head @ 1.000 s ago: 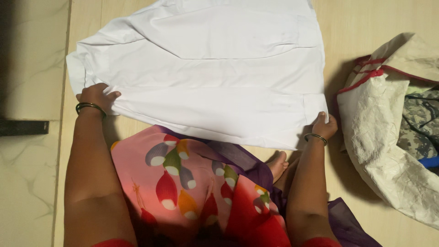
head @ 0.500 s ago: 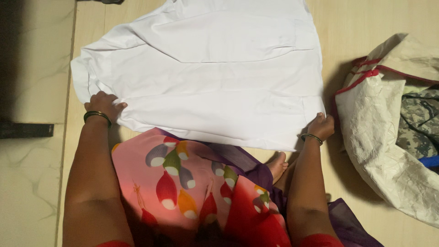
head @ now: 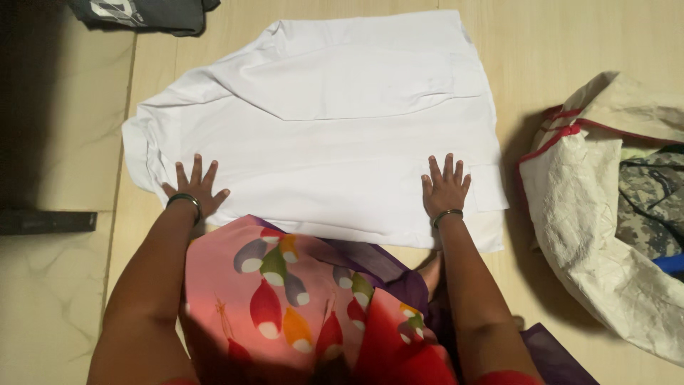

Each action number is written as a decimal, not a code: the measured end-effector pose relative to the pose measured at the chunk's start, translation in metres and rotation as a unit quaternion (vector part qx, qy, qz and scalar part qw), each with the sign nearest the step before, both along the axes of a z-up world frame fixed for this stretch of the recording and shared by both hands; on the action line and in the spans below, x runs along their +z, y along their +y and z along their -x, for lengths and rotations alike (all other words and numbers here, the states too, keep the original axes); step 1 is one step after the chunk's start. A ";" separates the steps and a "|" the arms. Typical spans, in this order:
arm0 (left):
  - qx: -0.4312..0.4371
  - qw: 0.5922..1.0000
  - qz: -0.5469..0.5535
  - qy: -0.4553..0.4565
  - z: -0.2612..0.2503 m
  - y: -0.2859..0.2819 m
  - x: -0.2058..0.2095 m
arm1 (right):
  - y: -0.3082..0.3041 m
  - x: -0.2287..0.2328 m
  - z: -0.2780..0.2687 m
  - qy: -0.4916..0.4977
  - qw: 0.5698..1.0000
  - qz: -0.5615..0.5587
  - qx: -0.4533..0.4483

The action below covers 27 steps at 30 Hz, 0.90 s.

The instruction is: The person folds a white shirt on the floor by hand, smoothing and folding the sleeves and body into a compact rectangle. The folded shirt is then placed into a cloth bag.

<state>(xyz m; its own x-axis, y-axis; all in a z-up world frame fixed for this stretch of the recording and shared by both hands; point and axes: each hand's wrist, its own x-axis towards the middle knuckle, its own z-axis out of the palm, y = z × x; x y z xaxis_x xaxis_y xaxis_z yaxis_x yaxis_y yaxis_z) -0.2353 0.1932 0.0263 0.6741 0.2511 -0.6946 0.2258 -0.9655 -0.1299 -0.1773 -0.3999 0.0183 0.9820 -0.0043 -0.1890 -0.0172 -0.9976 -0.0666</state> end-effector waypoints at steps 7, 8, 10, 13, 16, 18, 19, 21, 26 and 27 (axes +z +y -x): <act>-0.011 0.999 0.006 0.044 0.055 0.002 0.000 | -0.010 0.014 0.053 -0.026 0.994 0.071 0.076; -0.009 0.998 0.007 0.059 0.065 -0.002 0.001 | -0.011 0.020 0.060 -0.033 0.992 0.084 0.089; -0.026 0.997 -0.006 0.066 0.077 -0.006 0.008 | -0.013 0.036 0.068 0.007 0.993 0.083 0.080; -0.024 0.999 0.025 -0.030 0.069 0.003 0.014 | -0.022 0.055 0.056 0.069 0.995 0.054 0.052; 0.060 0.956 0.136 -0.252 0.028 0.012 -0.001 | -0.033 0.049 0.010 0.045 0.998 0.032 0.036; 0.176 0.894 0.217 -0.351 -0.011 0.003 -0.019 | -0.048 0.033 -0.031 -0.021 0.999 -0.036 0.033; 0.250 0.861 0.252 -0.366 -0.035 -0.003 -0.027 | -0.054 0.023 -0.056 -0.066 0.992 -0.100 0.031; 0.417 0.819 0.311 -0.241 -0.082 -0.021 -0.036 | -0.067 0.001 -0.098 -0.151 0.972 -0.180 0.001; 0.729 0.566 0.280 -0.266 -0.145 -0.064 -0.023 | -0.083 -0.033 -0.160 -0.150 0.938 -0.197 -0.241; 0.757 0.529 0.267 -0.276 -0.149 -0.070 -0.019 | -0.085 -0.032 -0.165 -0.123 0.936 -0.180 -0.277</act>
